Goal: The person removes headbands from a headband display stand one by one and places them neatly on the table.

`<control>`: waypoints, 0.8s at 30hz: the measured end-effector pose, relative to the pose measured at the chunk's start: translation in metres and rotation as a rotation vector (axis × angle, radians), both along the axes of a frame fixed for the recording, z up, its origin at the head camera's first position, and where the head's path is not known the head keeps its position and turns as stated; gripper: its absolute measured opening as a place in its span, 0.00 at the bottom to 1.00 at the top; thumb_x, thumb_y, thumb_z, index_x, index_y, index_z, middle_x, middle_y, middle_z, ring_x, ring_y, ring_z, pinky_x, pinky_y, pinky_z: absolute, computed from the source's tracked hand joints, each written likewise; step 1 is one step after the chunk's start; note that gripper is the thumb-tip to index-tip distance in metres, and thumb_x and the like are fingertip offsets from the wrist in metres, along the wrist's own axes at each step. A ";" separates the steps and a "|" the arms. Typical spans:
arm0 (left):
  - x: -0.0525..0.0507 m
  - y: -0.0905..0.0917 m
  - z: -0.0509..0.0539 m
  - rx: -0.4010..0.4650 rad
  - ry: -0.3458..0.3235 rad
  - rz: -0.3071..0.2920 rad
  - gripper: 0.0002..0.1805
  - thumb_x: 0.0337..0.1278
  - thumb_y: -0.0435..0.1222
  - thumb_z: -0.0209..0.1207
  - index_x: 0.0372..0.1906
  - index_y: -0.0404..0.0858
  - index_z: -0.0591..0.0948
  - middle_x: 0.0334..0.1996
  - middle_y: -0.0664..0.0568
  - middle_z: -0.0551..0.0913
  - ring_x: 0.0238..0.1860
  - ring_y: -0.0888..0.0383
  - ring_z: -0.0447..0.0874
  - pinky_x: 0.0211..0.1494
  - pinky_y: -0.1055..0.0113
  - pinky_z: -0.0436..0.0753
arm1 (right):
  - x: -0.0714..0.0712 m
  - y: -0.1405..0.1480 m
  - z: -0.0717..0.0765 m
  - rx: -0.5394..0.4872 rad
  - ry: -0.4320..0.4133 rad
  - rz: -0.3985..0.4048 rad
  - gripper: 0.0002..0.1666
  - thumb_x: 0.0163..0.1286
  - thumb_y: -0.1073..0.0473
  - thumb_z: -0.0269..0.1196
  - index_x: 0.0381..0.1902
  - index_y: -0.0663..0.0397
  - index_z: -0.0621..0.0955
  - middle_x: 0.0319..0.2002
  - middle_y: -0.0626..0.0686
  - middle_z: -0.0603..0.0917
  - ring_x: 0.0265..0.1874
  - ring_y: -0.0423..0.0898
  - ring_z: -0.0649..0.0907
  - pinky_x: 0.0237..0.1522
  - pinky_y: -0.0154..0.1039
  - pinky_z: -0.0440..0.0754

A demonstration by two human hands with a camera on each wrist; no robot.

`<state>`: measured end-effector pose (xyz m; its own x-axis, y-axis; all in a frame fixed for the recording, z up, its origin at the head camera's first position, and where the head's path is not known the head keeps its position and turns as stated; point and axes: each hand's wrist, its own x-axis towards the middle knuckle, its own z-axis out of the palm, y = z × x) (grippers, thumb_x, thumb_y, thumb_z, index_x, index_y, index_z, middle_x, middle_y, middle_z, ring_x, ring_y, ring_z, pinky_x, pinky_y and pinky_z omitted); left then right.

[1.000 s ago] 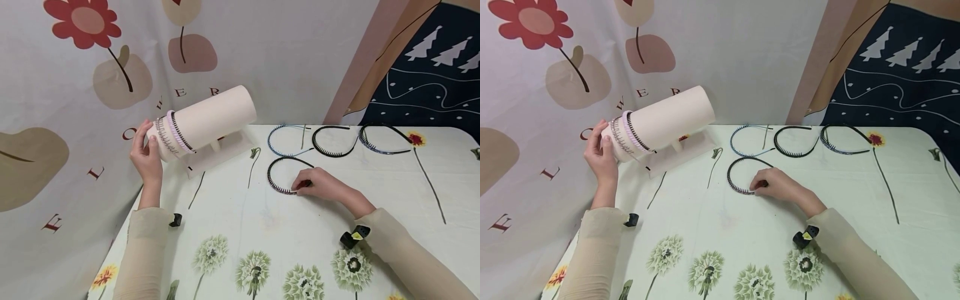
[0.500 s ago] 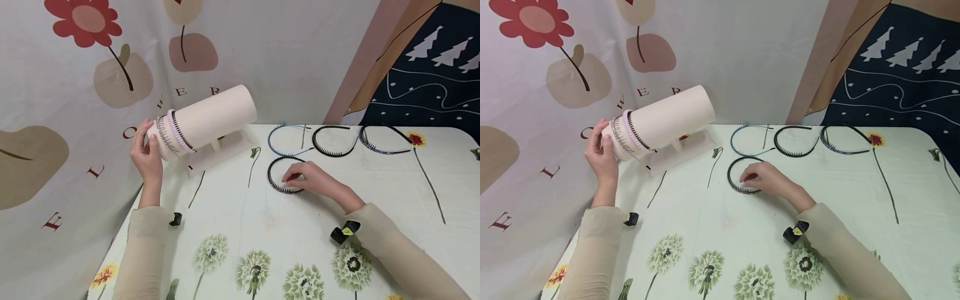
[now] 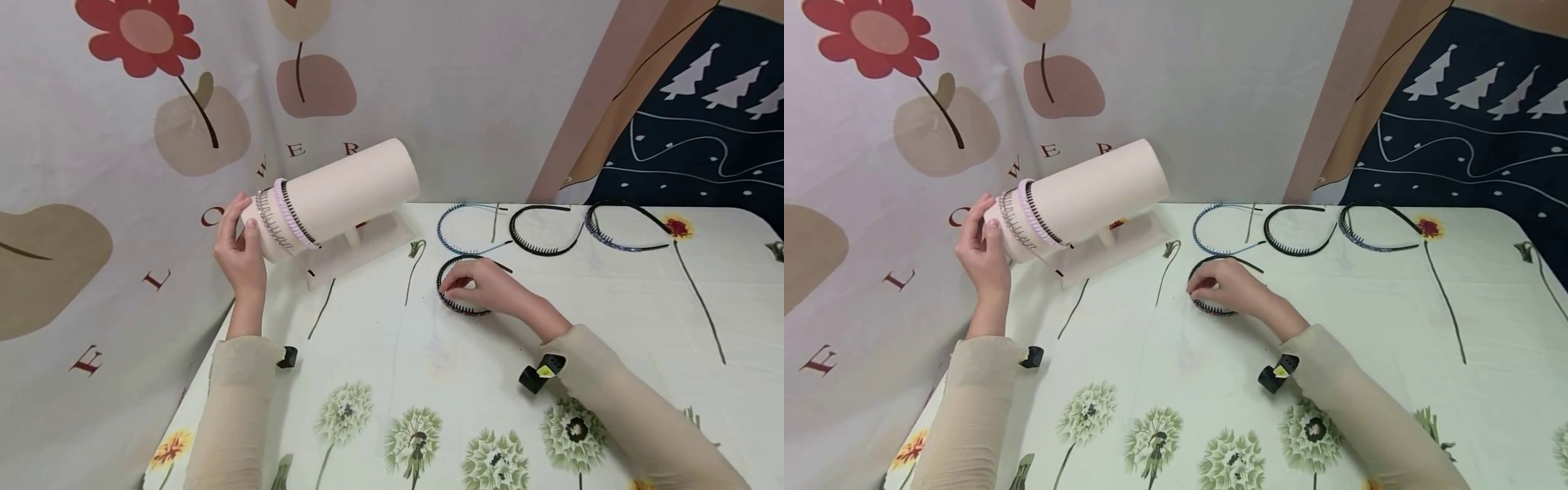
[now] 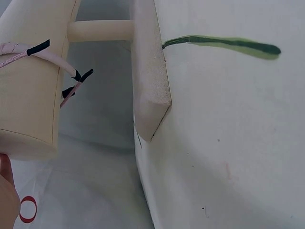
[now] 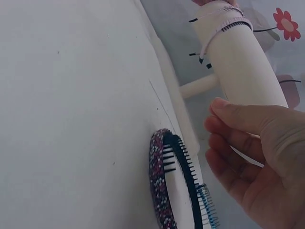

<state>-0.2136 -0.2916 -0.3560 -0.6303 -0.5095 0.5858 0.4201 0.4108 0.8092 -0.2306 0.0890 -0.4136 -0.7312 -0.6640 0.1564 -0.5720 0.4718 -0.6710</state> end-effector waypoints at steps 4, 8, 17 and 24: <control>0.002 0.002 0.002 0.005 -0.006 0.002 0.20 0.64 0.35 0.52 0.56 0.30 0.82 0.63 0.48 0.81 0.67 0.59 0.75 0.65 0.69 0.79 | 0.000 -0.008 0.002 -0.019 0.009 -0.003 0.04 0.65 0.61 0.67 0.36 0.50 0.88 0.36 0.43 0.88 0.35 0.39 0.84 0.39 0.40 0.83; 0.004 0.004 0.005 0.004 -0.009 -0.002 0.21 0.63 0.35 0.52 0.56 0.29 0.81 0.63 0.47 0.80 0.67 0.59 0.76 0.65 0.69 0.79 | 0.000 -0.016 0.003 -0.045 0.001 -0.003 0.05 0.65 0.61 0.68 0.38 0.52 0.88 0.35 0.44 0.89 0.36 0.40 0.85 0.40 0.39 0.84; 0.004 0.003 0.004 0.000 -0.009 -0.002 0.21 0.63 0.35 0.52 0.56 0.29 0.81 0.63 0.47 0.80 0.66 0.59 0.76 0.64 0.70 0.80 | 0.001 -0.029 0.006 -0.101 -0.003 0.020 0.07 0.63 0.62 0.69 0.39 0.55 0.88 0.35 0.45 0.90 0.35 0.40 0.85 0.41 0.34 0.84; 0.005 0.003 0.004 -0.014 0.006 -0.009 0.21 0.63 0.35 0.52 0.56 0.28 0.81 0.64 0.45 0.80 0.66 0.58 0.76 0.63 0.72 0.80 | 0.001 -0.038 0.007 -0.131 0.000 0.043 0.07 0.64 0.62 0.69 0.40 0.56 0.88 0.36 0.46 0.89 0.36 0.40 0.85 0.42 0.35 0.85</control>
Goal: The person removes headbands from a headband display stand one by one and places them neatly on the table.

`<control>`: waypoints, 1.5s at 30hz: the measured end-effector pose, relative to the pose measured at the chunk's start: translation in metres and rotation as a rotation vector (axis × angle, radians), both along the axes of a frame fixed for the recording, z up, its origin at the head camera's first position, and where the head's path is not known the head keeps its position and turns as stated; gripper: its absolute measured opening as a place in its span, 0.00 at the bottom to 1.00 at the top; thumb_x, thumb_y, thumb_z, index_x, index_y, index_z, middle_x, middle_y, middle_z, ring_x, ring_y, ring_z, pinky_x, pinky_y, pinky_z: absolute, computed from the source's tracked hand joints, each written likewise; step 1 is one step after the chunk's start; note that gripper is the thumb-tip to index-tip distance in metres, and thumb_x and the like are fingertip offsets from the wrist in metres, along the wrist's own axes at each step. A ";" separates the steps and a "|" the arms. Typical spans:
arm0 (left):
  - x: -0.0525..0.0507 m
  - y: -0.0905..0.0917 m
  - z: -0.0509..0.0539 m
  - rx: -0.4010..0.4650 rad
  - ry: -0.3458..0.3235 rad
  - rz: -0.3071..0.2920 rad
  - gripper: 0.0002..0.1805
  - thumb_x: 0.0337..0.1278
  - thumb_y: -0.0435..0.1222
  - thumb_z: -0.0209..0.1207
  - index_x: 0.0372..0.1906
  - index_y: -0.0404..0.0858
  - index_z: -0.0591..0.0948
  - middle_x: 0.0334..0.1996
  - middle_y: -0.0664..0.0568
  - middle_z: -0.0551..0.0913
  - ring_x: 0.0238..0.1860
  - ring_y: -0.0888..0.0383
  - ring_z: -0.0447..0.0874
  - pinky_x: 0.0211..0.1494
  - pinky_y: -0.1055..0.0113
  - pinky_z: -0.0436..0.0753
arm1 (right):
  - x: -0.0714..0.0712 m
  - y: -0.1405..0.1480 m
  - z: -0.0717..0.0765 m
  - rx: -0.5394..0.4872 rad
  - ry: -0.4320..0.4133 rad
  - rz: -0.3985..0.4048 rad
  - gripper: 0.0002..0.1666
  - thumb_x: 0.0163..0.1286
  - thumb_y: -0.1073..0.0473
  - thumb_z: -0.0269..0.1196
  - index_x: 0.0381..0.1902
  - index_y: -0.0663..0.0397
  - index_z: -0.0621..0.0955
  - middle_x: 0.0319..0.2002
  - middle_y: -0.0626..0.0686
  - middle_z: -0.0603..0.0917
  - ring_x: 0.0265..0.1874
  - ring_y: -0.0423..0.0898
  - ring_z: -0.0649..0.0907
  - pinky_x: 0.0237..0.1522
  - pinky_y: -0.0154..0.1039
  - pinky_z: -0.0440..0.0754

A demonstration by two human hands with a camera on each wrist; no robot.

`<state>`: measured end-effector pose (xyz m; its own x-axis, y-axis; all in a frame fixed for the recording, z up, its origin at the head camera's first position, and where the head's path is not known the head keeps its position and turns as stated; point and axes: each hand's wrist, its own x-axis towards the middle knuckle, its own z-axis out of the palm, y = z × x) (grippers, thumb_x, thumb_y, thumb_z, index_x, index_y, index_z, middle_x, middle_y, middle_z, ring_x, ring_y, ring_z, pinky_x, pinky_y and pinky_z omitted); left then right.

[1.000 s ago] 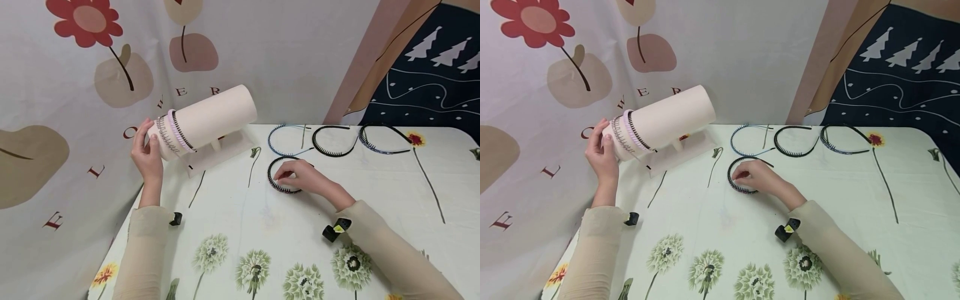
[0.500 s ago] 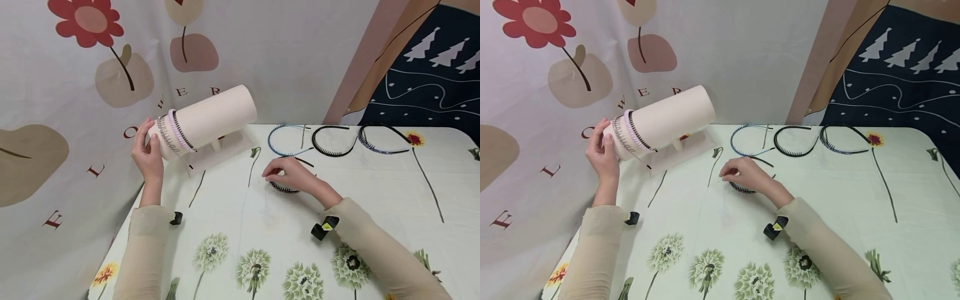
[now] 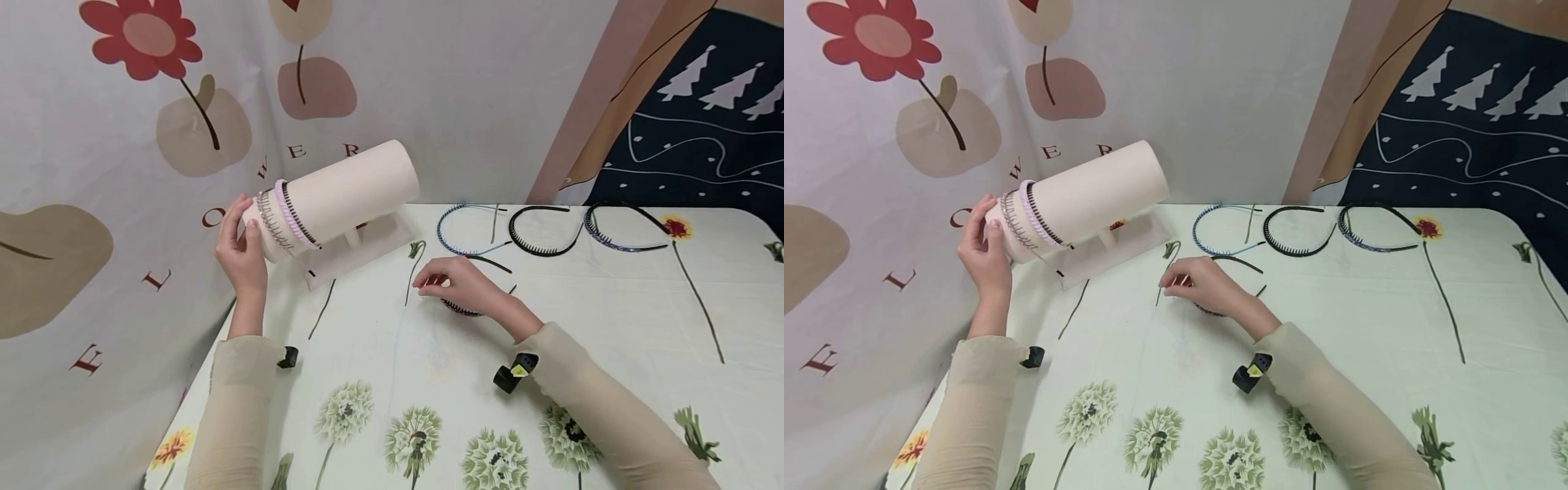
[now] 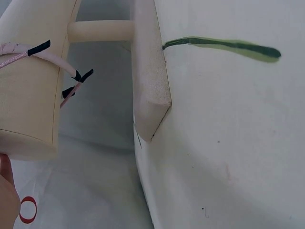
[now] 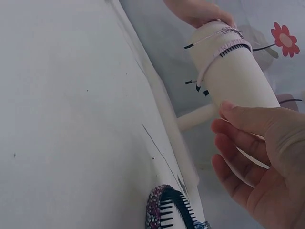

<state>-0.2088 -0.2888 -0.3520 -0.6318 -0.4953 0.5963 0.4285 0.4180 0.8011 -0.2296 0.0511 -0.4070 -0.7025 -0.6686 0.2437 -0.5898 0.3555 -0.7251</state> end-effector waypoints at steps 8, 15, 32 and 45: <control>-0.001 -0.001 -0.002 0.006 -0.008 0.009 0.21 0.64 0.36 0.52 0.56 0.29 0.81 0.64 0.47 0.80 0.67 0.59 0.76 0.64 0.71 0.80 | -0.002 -0.013 0.000 -0.031 -0.028 0.023 0.09 0.65 0.61 0.67 0.43 0.57 0.87 0.39 0.50 0.90 0.38 0.42 0.85 0.44 0.37 0.86; -0.002 -0.002 -0.003 -0.004 -0.001 0.008 0.21 0.63 0.36 0.52 0.56 0.30 0.81 0.64 0.46 0.80 0.67 0.58 0.76 0.63 0.72 0.80 | -0.001 -0.029 0.002 -0.044 -0.046 -0.009 0.10 0.67 0.59 0.67 0.45 0.53 0.87 0.41 0.50 0.90 0.41 0.42 0.85 0.49 0.39 0.85; -0.002 -0.003 -0.004 -0.024 0.008 0.012 0.21 0.64 0.36 0.52 0.57 0.30 0.81 0.65 0.46 0.79 0.67 0.58 0.75 0.64 0.72 0.79 | -0.002 -0.080 0.028 -0.144 -0.032 -0.076 0.11 0.68 0.58 0.65 0.47 0.54 0.86 0.45 0.51 0.89 0.44 0.44 0.86 0.49 0.35 0.85; -0.001 -0.001 -0.001 0.010 -0.015 0.021 0.20 0.64 0.33 0.52 0.56 0.29 0.81 0.64 0.47 0.80 0.67 0.59 0.75 0.65 0.70 0.79 | -0.018 -0.119 0.066 -0.234 -0.046 -0.054 0.13 0.67 0.61 0.66 0.49 0.59 0.85 0.47 0.55 0.89 0.47 0.45 0.86 0.52 0.31 0.84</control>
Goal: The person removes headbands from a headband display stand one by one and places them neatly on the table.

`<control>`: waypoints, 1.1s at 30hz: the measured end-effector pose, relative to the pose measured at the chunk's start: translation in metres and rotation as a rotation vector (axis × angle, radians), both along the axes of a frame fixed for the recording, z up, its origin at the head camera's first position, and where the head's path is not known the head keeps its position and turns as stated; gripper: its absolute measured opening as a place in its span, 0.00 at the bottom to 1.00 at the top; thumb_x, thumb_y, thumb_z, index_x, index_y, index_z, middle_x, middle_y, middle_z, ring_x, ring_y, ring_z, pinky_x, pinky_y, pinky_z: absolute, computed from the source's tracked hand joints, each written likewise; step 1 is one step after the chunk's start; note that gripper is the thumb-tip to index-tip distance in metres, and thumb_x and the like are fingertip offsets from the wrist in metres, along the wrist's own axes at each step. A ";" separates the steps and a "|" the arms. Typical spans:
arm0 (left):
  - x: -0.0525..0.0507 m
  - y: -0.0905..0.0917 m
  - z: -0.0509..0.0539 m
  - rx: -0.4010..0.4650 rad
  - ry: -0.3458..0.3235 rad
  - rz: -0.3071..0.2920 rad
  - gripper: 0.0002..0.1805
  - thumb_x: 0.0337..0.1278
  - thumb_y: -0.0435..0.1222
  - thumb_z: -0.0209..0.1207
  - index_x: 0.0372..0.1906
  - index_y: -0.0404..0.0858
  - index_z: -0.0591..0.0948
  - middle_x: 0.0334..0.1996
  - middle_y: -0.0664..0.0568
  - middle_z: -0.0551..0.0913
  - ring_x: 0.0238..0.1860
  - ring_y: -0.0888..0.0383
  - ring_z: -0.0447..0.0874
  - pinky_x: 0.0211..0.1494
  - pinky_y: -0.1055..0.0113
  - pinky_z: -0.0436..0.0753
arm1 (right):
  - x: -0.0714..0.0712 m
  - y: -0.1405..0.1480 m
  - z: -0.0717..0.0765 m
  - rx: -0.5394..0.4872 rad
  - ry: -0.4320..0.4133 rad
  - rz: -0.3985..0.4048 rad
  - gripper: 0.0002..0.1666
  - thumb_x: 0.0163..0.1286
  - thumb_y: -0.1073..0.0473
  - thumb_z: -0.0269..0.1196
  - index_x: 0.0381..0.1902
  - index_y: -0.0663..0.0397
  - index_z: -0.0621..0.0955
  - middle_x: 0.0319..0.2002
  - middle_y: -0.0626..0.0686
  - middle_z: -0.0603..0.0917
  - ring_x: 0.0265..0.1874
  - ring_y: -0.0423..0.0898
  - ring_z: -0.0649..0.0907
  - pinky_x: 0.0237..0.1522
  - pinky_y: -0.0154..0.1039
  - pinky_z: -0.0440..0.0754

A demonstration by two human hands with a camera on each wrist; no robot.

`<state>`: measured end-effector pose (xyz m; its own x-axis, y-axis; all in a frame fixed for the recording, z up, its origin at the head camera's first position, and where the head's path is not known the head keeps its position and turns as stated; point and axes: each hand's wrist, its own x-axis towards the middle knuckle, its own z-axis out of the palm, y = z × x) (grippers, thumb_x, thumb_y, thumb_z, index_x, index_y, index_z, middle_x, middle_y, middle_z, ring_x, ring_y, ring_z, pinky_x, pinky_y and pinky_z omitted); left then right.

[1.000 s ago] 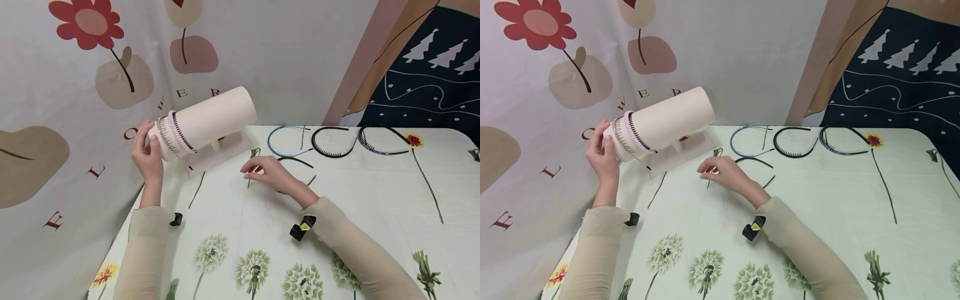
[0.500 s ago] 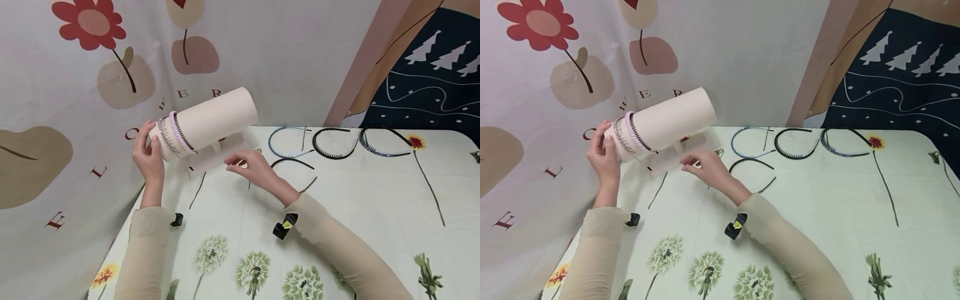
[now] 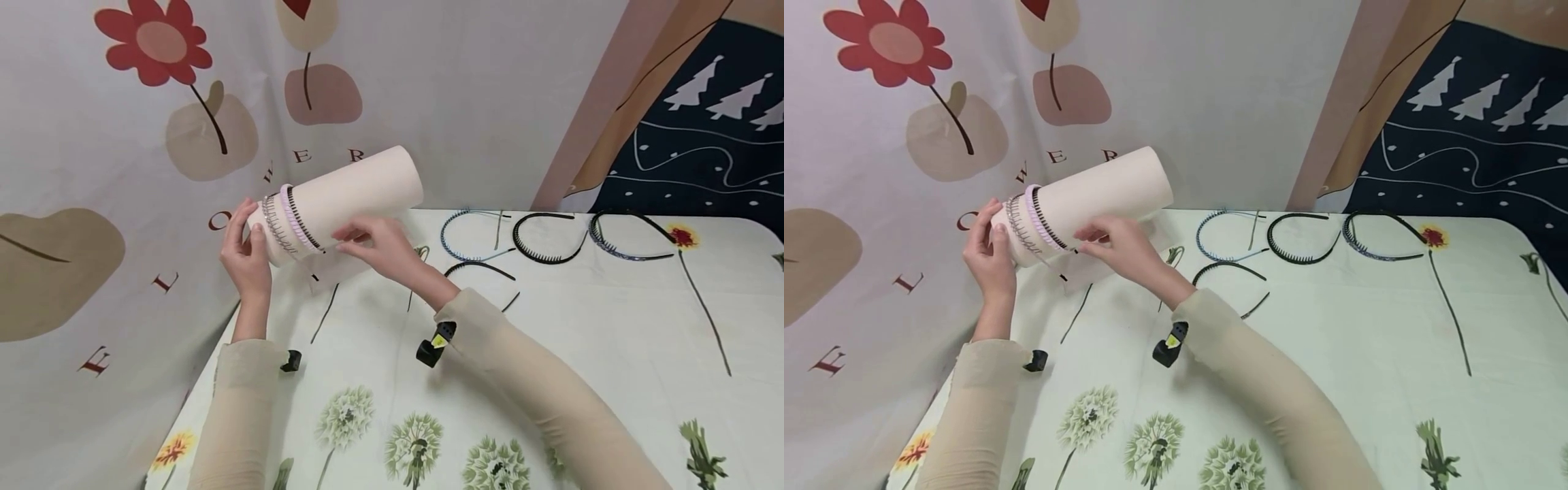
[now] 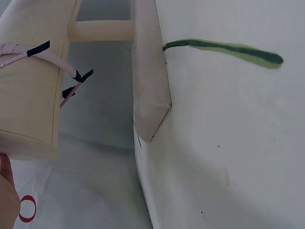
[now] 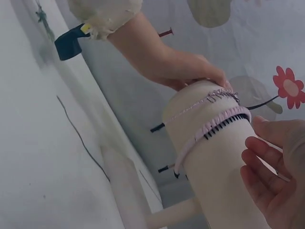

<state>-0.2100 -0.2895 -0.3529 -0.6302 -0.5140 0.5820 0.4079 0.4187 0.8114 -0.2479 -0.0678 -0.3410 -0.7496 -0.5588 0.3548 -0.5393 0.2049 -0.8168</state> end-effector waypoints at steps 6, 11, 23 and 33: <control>0.000 0.000 -0.001 0.001 0.003 0.002 0.20 0.64 0.34 0.52 0.56 0.29 0.81 0.64 0.47 0.80 0.67 0.59 0.75 0.64 0.71 0.80 | 0.004 -0.022 -0.007 -0.044 -0.029 -0.043 0.12 0.66 0.61 0.67 0.46 0.60 0.85 0.45 0.55 0.89 0.44 0.46 0.87 0.48 0.28 0.84; 0.002 0.001 -0.002 -0.010 -0.004 0.011 0.21 0.64 0.36 0.52 0.56 0.30 0.81 0.64 0.46 0.80 0.68 0.59 0.75 0.64 0.71 0.80 | 0.009 -0.038 -0.017 -0.092 0.021 -0.125 0.13 0.64 0.59 0.69 0.44 0.59 0.86 0.43 0.54 0.89 0.42 0.45 0.88 0.46 0.26 0.84; 0.002 0.002 -0.002 -0.023 0.000 0.030 0.21 0.64 0.36 0.52 0.57 0.30 0.81 0.64 0.47 0.80 0.67 0.59 0.76 0.64 0.70 0.80 | 0.018 -0.076 -0.026 -0.010 0.173 -0.429 0.16 0.63 0.47 0.70 0.42 0.47 0.81 0.36 0.44 0.84 0.36 0.36 0.82 0.38 0.23 0.78; 0.001 0.002 -0.001 -0.020 0.006 0.025 0.21 0.64 0.36 0.52 0.56 0.30 0.81 0.64 0.47 0.80 0.67 0.59 0.76 0.64 0.70 0.80 | 0.014 -0.081 -0.029 0.087 0.273 -0.544 0.12 0.64 0.47 0.69 0.38 0.45 0.79 0.31 0.41 0.82 0.30 0.34 0.79 0.29 0.26 0.73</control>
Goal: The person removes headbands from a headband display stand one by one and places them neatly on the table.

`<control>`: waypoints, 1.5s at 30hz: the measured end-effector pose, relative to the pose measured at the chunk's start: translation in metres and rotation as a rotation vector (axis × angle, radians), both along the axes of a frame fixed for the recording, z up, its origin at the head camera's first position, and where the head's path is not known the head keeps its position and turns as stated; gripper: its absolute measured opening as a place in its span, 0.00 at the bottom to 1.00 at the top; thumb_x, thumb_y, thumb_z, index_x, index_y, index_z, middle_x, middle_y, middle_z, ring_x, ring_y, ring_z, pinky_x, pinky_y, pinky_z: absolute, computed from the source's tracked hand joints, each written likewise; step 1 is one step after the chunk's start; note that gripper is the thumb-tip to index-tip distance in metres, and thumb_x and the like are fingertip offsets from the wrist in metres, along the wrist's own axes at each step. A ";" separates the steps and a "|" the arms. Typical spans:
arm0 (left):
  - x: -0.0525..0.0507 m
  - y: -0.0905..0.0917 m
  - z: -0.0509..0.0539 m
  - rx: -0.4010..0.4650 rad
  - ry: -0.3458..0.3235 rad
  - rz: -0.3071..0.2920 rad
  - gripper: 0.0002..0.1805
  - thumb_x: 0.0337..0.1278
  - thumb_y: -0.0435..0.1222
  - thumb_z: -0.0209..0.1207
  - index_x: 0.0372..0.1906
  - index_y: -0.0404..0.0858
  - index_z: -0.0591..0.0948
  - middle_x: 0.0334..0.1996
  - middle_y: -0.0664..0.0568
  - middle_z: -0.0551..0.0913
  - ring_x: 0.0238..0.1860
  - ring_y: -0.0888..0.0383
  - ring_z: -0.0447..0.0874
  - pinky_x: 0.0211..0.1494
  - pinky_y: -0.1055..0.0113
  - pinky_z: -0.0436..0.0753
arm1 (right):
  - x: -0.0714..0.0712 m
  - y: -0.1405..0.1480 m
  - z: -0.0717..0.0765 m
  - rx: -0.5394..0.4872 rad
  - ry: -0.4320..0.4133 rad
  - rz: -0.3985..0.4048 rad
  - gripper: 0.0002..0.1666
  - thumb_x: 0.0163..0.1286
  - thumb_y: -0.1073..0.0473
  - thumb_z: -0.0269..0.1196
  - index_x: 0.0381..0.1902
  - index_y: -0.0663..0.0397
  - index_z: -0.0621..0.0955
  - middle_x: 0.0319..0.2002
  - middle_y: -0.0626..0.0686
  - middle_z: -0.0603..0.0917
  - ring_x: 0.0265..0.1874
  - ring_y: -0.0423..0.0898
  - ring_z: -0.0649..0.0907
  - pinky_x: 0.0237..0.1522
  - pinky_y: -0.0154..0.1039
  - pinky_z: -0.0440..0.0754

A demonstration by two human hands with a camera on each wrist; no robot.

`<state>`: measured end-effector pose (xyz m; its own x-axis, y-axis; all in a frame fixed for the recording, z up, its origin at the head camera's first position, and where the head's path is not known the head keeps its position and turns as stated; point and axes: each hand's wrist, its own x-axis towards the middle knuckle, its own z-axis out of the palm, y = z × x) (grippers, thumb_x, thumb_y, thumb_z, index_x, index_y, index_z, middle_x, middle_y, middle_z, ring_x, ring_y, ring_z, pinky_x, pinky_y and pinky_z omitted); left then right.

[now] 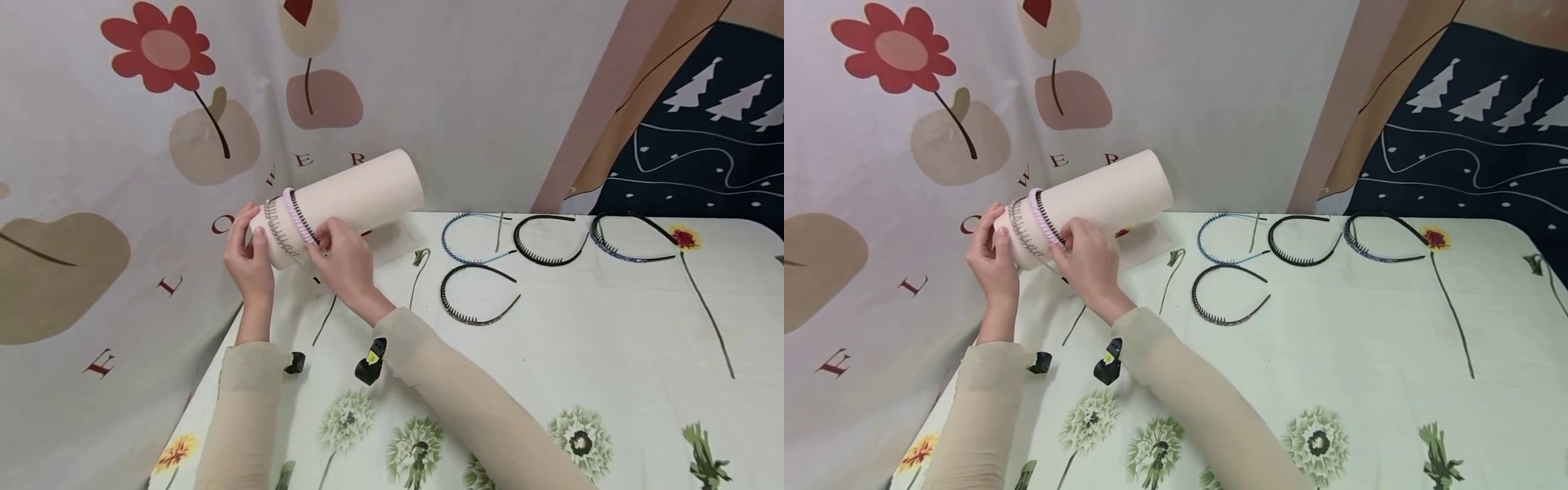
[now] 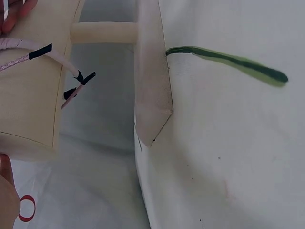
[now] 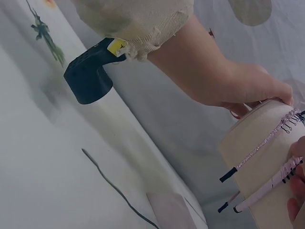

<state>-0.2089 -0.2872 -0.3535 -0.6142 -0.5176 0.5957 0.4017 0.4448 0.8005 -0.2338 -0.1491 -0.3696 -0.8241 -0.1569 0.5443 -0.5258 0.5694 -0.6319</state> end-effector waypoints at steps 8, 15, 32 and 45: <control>-0.002 -0.001 -0.001 0.007 0.006 -0.008 0.21 0.64 0.36 0.53 0.57 0.30 0.81 0.64 0.47 0.80 0.67 0.58 0.76 0.65 0.69 0.79 | -0.005 0.015 0.001 -0.063 -0.017 0.041 0.07 0.65 0.55 0.66 0.38 0.49 0.79 0.30 0.44 0.83 0.29 0.36 0.81 0.29 0.25 0.74; -0.001 -0.003 -0.001 0.014 0.000 -0.013 0.21 0.65 0.36 0.53 0.57 0.31 0.81 0.65 0.48 0.79 0.68 0.59 0.74 0.66 0.69 0.79 | -0.014 0.033 -0.001 -0.267 -0.073 0.115 0.07 0.63 0.64 0.65 0.38 0.55 0.79 0.36 0.51 0.82 0.36 0.41 0.84 0.39 0.24 0.83; 0.002 -0.001 0.000 0.012 0.008 -0.021 0.20 0.64 0.35 0.53 0.56 0.28 0.81 0.64 0.43 0.79 0.67 0.57 0.75 0.64 0.71 0.80 | -0.034 0.074 -0.011 -0.514 -0.248 0.137 0.11 0.67 0.62 0.66 0.43 0.63 0.78 0.42 0.60 0.85 0.44 0.52 0.87 0.47 0.37 0.88; 0.000 -0.001 0.000 0.016 -0.001 -0.030 0.21 0.64 0.36 0.53 0.57 0.29 0.81 0.65 0.46 0.79 0.68 0.58 0.74 0.65 0.70 0.79 | -0.046 0.101 -0.008 -0.601 -0.295 0.141 0.11 0.71 0.64 0.60 0.47 0.65 0.74 0.46 0.61 0.81 0.45 0.52 0.84 0.47 0.41 0.87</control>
<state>-0.2086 -0.2884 -0.3534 -0.6304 -0.5082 0.5869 0.4135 0.4200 0.8078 -0.2802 -0.0482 -0.3781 -0.9453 -0.0148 0.3259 -0.3261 0.0136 -0.9452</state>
